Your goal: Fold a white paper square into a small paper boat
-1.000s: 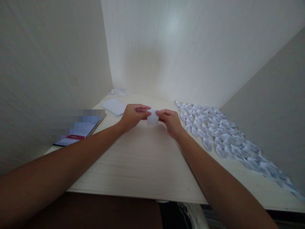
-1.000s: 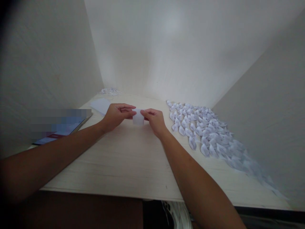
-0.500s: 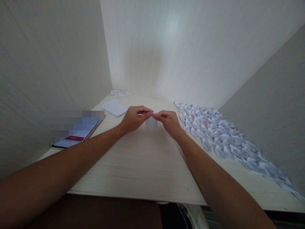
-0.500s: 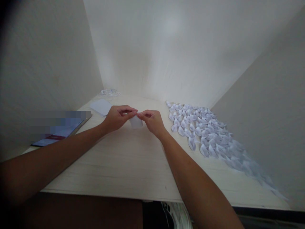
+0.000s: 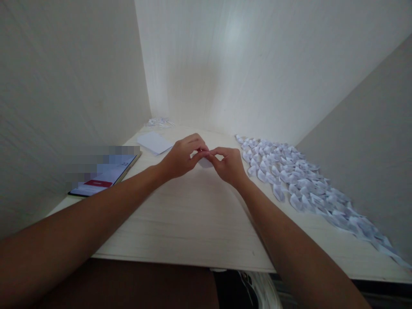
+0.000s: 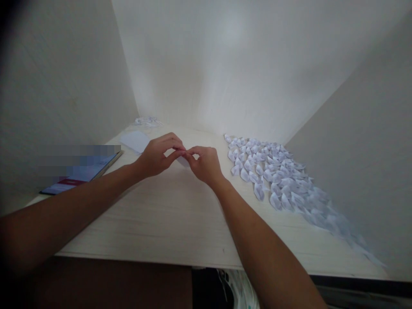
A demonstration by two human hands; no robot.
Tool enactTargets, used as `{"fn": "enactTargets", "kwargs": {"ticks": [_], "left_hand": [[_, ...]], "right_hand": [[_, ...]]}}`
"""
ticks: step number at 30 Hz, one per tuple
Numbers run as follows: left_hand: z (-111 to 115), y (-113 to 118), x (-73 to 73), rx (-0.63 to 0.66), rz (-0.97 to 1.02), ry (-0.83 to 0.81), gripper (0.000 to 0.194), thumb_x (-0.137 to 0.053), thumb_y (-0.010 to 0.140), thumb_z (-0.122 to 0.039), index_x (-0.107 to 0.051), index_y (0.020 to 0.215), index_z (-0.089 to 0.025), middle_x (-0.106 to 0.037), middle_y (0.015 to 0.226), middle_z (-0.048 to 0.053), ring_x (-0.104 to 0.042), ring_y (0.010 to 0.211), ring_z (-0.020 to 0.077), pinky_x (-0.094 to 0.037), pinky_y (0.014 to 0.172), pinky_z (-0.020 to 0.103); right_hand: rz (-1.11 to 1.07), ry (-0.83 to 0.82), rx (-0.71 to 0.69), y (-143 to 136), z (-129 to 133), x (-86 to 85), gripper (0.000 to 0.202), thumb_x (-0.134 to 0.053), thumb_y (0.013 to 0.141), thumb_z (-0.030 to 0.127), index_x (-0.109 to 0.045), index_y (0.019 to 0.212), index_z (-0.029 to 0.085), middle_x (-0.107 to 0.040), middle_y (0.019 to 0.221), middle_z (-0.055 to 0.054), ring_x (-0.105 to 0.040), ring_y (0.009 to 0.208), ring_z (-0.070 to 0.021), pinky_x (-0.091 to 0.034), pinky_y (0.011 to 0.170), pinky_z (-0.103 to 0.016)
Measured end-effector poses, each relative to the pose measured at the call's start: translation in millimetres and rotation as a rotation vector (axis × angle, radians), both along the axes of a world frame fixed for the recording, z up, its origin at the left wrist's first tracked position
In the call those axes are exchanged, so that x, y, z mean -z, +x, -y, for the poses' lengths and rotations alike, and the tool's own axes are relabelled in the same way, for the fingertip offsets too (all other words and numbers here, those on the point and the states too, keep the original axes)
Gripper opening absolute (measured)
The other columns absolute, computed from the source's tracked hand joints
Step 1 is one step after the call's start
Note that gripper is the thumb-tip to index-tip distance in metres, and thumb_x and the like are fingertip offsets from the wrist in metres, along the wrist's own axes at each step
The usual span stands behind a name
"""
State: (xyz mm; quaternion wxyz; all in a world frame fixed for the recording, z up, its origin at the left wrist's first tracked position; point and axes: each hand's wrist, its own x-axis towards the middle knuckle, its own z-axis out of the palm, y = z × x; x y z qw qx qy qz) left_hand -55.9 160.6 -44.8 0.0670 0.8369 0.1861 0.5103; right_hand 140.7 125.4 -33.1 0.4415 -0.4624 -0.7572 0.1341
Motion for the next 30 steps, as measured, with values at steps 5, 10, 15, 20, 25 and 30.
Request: {"fn": "enactTargets", "kwargs": {"ticks": [5, 10, 15, 20, 25, 30], "left_hand": [[0, 1, 1.8, -0.024, -0.022, 0.079, 0.028, -0.055, 0.109, -0.036, -0.067, 0.091, -0.019, -0.071, 0.092, 0.008, -0.064, 0.09, 0.02, -0.052, 0.083, 0.034], [-1, 0, 3.0, -0.029, -0.027, 0.065, 0.029, -0.051, 0.11, -0.037, -0.063, 0.09, -0.02, -0.069, 0.09, 0.007, -0.063, 0.087, 0.0194, -0.051, 0.081, 0.034], [-1, 0, 1.8, -0.032, -0.019, 0.058, 0.022, -0.055, 0.107, -0.027, -0.062, 0.087, -0.02, -0.067, 0.086, 0.005, -0.062, 0.084, 0.0188, -0.05, 0.077, 0.033], [0, -2, -2.6, -0.074, 0.006, 0.062, 0.02, -0.054, 0.104, -0.022, -0.06, 0.086, -0.02, -0.065, 0.085, 0.004, -0.061, 0.082, 0.0176, -0.048, 0.075, 0.031], [-3, -4, -4.5, -0.172, 0.057, 0.054, 0.02, -0.055, 0.103, -0.026, -0.06, 0.085, -0.021, -0.066, 0.084, 0.004, -0.058, 0.081, 0.0192, -0.047, 0.077, 0.034], [-9, -8, -3.6, -0.176, 0.017, 0.105, 0.022, -0.059, 0.105, -0.035, -0.065, 0.09, -0.02, -0.073, 0.091, 0.006, -0.062, 0.088, 0.0216, -0.047, 0.086, 0.038]], "right_hand": [[-0.007, 0.039, -0.034, -2, 0, -1.2, 0.015, -0.079, 0.092, 0.042, -0.089, 0.085, 0.034, -0.086, 0.093, -0.005, -0.078, 0.088, -0.0293, -0.053, 0.089, -0.043], [-0.011, 0.045, -0.05, -2, -1, -0.4, 0.016, -0.078, 0.092, 0.044, -0.089, 0.087, 0.034, -0.086, 0.095, -0.005, -0.079, 0.091, -0.0298, -0.054, 0.089, -0.043], [0.058, 0.049, -0.023, -1, 0, 0.0, 0.023, -0.074, 0.095, 0.047, -0.089, 0.089, 0.032, -0.085, 0.087, -0.005, -0.074, 0.073, -0.0247, -0.051, 0.082, -0.039], [0.061, 0.067, -0.002, 2, -3, 2.4, 0.023, -0.074, 0.095, 0.047, -0.089, 0.088, 0.031, -0.086, 0.09, -0.006, -0.074, 0.076, -0.0254, -0.049, 0.082, -0.038], [0.085, 0.05, 0.022, 8, -9, 6.2, 0.026, -0.073, 0.095, 0.049, -0.089, 0.086, 0.03, -0.085, 0.089, -0.006, -0.074, 0.074, -0.0246, -0.049, 0.082, -0.037], [0.191, 0.098, 0.047, 15, -14, 8.8, 0.026, -0.072, 0.098, 0.044, -0.089, 0.087, 0.028, -0.086, 0.089, -0.006, -0.071, 0.065, -0.0212, -0.048, 0.076, -0.035]]}}
